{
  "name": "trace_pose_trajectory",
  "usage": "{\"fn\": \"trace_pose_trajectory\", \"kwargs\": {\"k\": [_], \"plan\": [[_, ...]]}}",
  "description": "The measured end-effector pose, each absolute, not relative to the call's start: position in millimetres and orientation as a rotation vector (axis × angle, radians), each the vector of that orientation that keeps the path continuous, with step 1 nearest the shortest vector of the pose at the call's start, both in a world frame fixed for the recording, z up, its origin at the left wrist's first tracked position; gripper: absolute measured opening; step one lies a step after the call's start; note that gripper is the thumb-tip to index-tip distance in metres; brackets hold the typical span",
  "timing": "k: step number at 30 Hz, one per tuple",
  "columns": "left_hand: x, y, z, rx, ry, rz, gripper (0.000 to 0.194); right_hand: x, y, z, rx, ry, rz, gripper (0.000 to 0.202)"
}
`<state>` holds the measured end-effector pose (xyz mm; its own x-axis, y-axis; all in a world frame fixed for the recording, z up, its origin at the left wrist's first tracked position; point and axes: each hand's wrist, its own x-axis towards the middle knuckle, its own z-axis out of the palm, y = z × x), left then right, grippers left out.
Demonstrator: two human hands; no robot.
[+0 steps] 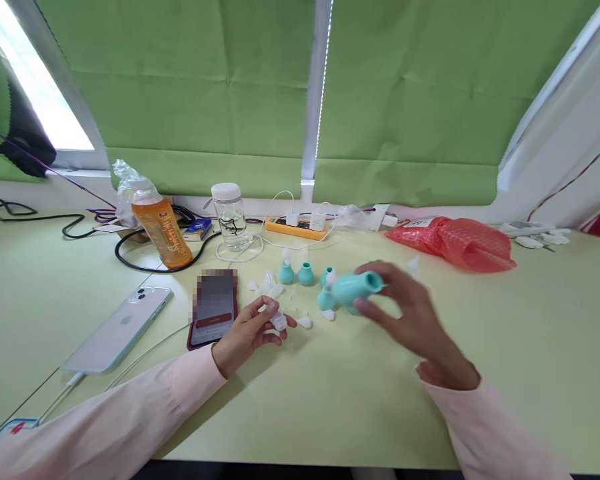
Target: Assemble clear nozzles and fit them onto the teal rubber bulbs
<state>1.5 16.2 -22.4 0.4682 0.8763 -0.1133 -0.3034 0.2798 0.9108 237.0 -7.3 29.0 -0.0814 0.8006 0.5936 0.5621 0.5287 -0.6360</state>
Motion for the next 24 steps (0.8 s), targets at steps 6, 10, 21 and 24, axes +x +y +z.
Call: {"fn": "trace_pose_trajectory", "kwargs": {"k": [6,10,21,24], "plan": [[2.7,17.7,-23.9,1.058,0.801,1.008,0.033,180.3,-11.0,-14.0,-0.789,-1.863,1.097,0.020],[4.1,13.1,-25.1,1.151,0.835,1.063,0.031,170.3,-16.5,-41.5,-0.984,-1.845,0.972,0.018],[8.0,8.7,-36.9,0.963,0.882,1.066,0.015,151.5,-25.1,-42.1,-1.203,-2.172,0.630,0.023],[7.0,11.2,-35.7,0.921,0.832,1.037,0.009,148.5,-25.3,-46.9,-1.257,-2.177,0.586,0.025]]}}
